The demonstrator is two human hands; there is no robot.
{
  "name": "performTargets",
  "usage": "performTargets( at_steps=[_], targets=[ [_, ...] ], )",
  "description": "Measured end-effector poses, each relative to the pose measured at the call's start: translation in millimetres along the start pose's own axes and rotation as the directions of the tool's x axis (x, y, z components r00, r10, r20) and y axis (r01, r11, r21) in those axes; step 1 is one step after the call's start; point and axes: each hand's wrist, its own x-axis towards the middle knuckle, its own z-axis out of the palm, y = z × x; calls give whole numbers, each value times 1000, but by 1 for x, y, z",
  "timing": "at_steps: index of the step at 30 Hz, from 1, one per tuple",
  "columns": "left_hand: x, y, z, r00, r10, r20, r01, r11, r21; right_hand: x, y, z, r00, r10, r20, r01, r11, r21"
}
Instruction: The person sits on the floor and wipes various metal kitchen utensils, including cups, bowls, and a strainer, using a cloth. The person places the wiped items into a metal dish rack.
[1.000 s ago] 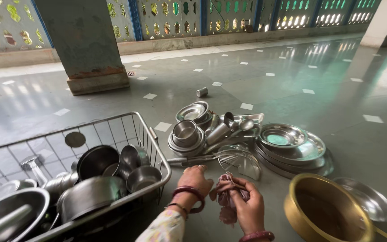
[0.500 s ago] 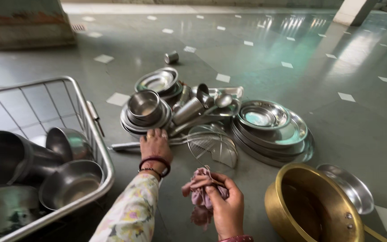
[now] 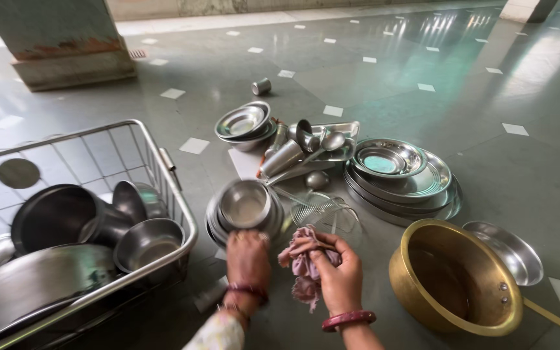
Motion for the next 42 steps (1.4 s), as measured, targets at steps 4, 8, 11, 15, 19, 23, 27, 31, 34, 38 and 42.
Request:
performTargets(
  at_steps=[4, 8, 11, 15, 19, 23, 27, 31, 34, 38, 42],
  targets=[
    [-67, 31, -53, 989, 103, 107, -81, 978, -192, -9, -3, -17, 999, -2, -49, 3, 1000, 28],
    [-100, 45, -103, 961, 55, -271, -140, 942, -305, -16, -17, -36, 991, 63, -118, -53, 994, 91],
    [-95, 37, -126, 976, -46, -213, -5, 972, -233, -30, -30, -42, 987, 76, -139, -71, 997, 36],
    [-86, 19, -139, 945, -225, 235, 290, 910, -296, -49, -47, -44, 996, 9, -90, -5, 999, 46],
    [-79, -2, -137, 790, -504, 350, 542, 306, -783, -73, -73, -38, 997, 29, -77, -21, 994, 108],
    [-93, -12, -147, 798, -417, 435, 314, -328, -891, -118, -112, -5, 974, -208, 95, 172, 941, 292],
    [-157, 9, -173, 786, -272, 555, 207, -731, -651, -171, -144, 48, 375, -865, 333, 923, 315, -222],
    [-203, 18, -200, 737, -276, 617, 16, -905, -424, -202, -181, 80, 474, -748, 465, 871, 319, -374],
    [-213, 3, -202, 685, -658, 313, 402, -17, -916, -177, -208, 95, 868, -253, 427, 425, 824, -375],
    [-199, -9, -194, 692, -655, 304, 178, -254, -951, -174, -219, 102, 876, -226, 426, 423, 783, -456],
    [-197, -19, -203, 757, -338, 559, 125, -765, -632, -221, -204, 96, 452, -701, 552, 892, 359, -274]
  ],
)
